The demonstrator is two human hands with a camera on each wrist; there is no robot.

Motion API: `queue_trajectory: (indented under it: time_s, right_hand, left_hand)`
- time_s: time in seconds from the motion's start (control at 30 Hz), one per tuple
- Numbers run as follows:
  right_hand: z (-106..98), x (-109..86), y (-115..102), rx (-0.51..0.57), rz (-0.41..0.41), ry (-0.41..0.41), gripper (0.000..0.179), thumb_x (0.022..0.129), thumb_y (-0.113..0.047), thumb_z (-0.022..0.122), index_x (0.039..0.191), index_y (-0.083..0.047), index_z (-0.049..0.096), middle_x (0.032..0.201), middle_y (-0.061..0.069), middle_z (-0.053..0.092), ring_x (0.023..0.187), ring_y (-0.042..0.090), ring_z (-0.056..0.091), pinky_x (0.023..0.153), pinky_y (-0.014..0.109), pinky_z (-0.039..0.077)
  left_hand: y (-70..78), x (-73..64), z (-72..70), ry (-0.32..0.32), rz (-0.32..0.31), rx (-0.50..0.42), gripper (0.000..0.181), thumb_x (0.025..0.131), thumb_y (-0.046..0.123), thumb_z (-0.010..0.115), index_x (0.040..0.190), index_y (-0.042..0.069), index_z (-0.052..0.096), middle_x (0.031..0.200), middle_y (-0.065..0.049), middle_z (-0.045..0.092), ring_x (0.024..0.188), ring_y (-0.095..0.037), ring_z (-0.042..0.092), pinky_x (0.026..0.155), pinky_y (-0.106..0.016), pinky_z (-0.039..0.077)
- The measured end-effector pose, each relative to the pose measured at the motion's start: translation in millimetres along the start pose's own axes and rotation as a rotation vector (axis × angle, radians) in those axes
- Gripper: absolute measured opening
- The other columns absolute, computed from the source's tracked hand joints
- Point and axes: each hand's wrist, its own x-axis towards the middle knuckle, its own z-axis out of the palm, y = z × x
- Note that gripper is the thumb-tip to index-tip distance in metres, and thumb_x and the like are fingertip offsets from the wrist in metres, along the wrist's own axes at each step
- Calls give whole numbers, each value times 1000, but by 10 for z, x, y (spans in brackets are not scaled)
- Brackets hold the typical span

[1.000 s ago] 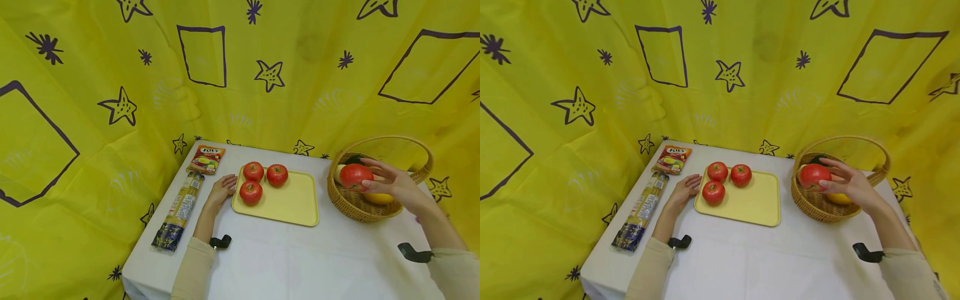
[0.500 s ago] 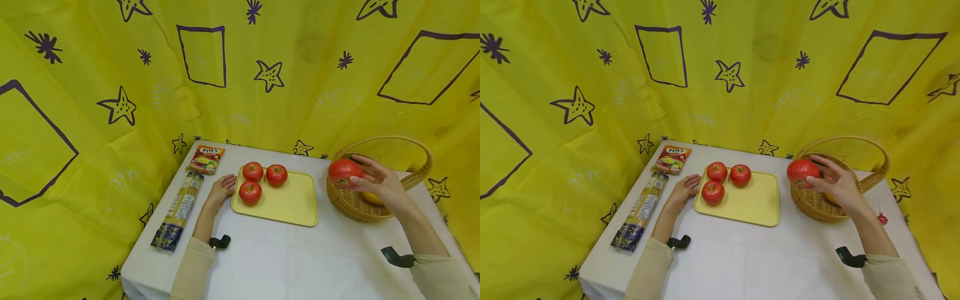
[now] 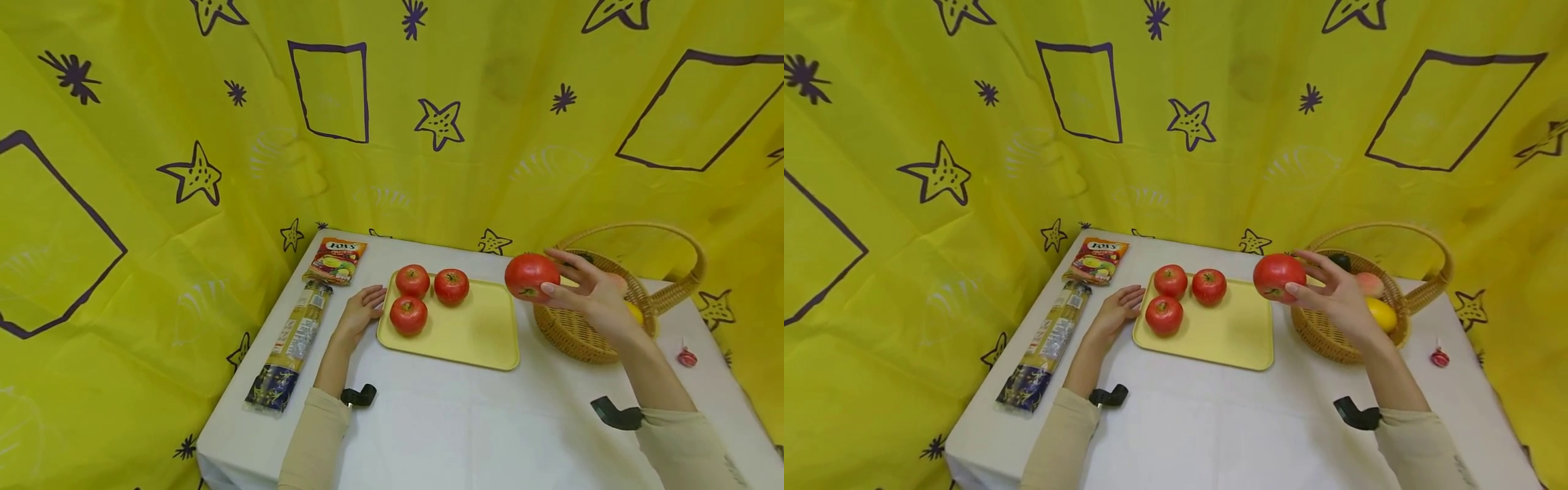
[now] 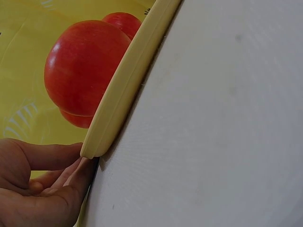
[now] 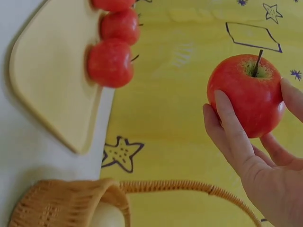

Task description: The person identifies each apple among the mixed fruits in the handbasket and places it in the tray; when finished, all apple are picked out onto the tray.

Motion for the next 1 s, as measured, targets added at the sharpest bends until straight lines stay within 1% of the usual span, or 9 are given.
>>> queue_trajectory:
  time_s: [0.1,0.23,0.47,0.57,0.63,0.7,0.77,0.87,1.0]
  right_hand:
    - [99,38,-35,-7,3,-7,61,100,3,65,156,-13,47,138,-1,60,106,14,75,83,28,63]
    - [202,85,-63,-23,-17,-22,61,100,1,66,156,-14,48,136,-3,63,108,13,73,84,28,62]
    - [336,154,-26,-35,-21,-41,60,100,-3,67,156,-16,48,137,-4,62,113,10,70,87,26,61]
    - [389,183,7,0,-24,-45,59,100,-3,67,155,-14,49,137,-2,63,114,10,69,86,30,62]
    - [424,205,31,44,-30,-54,58,100,-1,67,154,-12,50,136,0,64,114,12,69,84,34,63]
    - [454,229,60,86,-39,-75,57,101,1,65,154,-11,49,136,2,64,111,15,72,83,38,63]
    - [485,251,88,103,-35,-88,56,101,1,63,154,-10,48,135,2,64,107,17,74,83,40,63]
    - [533,277,123,78,-18,-100,57,103,-2,63,156,-7,45,137,3,62,105,18,75,84,40,63]
    - [614,299,150,-6,16,-101,60,103,-11,66,157,-6,42,141,8,59,109,15,73,85,42,63]
  left_hand:
    - [11,-4,-5,5,0,3,67,89,-25,51,153,-4,46,154,-23,51,145,-33,48,116,-43,44]
    - [17,-3,-6,-7,5,4,66,90,-25,51,153,-5,45,155,-25,49,146,-35,46,117,-45,43]
    - [18,-10,-6,-5,5,-6,67,89,-25,50,153,-6,45,155,-26,49,146,-35,46,117,-46,42]
    - [12,-7,-5,-4,6,-4,67,89,-25,50,153,-6,45,154,-25,49,146,-35,46,117,-46,43]
    - [11,-7,-4,0,4,-2,67,89,-25,51,153,-5,45,154,-25,50,145,-35,47,117,-46,43]
    - [13,-10,-2,4,2,1,67,89,-25,51,152,-5,46,154,-24,51,145,-34,47,117,-46,43]
    - [15,-10,1,8,-3,0,67,88,-25,51,152,-5,46,154,-24,51,145,-34,48,116,-45,44]
    - [17,-13,4,8,-3,4,67,88,-26,50,152,-5,47,153,-24,51,145,-34,48,116,-45,44]
    - [12,-11,5,8,-1,7,68,87,-26,50,152,-5,47,153,-24,51,145,-35,48,115,-44,45]
